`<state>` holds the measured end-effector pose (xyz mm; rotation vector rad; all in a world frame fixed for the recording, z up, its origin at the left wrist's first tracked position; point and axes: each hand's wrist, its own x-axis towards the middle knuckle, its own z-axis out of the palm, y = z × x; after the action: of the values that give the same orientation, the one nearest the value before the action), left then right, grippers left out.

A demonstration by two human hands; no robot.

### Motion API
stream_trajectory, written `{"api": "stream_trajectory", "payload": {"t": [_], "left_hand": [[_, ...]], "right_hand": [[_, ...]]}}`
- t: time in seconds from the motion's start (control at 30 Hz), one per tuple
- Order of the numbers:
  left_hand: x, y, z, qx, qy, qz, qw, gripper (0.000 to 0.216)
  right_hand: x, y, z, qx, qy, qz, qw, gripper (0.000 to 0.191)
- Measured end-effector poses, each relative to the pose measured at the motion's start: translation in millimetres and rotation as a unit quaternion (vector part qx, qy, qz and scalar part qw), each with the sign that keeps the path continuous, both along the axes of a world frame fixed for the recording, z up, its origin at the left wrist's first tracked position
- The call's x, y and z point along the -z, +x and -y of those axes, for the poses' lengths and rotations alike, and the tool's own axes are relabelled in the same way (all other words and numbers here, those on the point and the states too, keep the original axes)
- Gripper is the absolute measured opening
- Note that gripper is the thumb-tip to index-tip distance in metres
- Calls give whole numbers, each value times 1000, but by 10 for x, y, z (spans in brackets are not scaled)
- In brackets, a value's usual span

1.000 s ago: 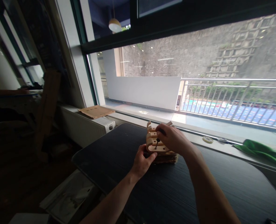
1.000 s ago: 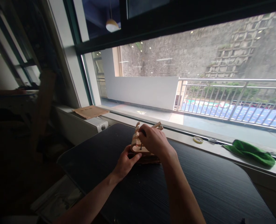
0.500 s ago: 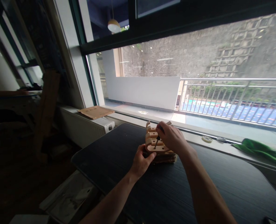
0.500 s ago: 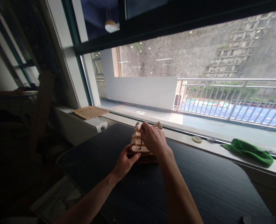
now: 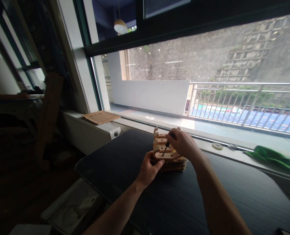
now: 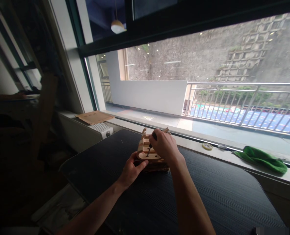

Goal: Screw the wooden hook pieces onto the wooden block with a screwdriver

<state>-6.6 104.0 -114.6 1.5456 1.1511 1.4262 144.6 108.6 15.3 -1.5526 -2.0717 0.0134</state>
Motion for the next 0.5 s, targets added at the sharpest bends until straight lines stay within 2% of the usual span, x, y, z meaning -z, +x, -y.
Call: {"api": "stream_trajectory", "payload": {"t": [0.37, 0.5], "left_hand": [[1, 6, 8, -5, -9, -5, 1000, 31], [-11, 8, 8, -3, -6, -6, 1000, 30]], "right_hand": [[-23, 76, 10, -40, -15, -6, 999, 17], [-11, 78, -15, -18, -13, -11, 1000, 23]]}}
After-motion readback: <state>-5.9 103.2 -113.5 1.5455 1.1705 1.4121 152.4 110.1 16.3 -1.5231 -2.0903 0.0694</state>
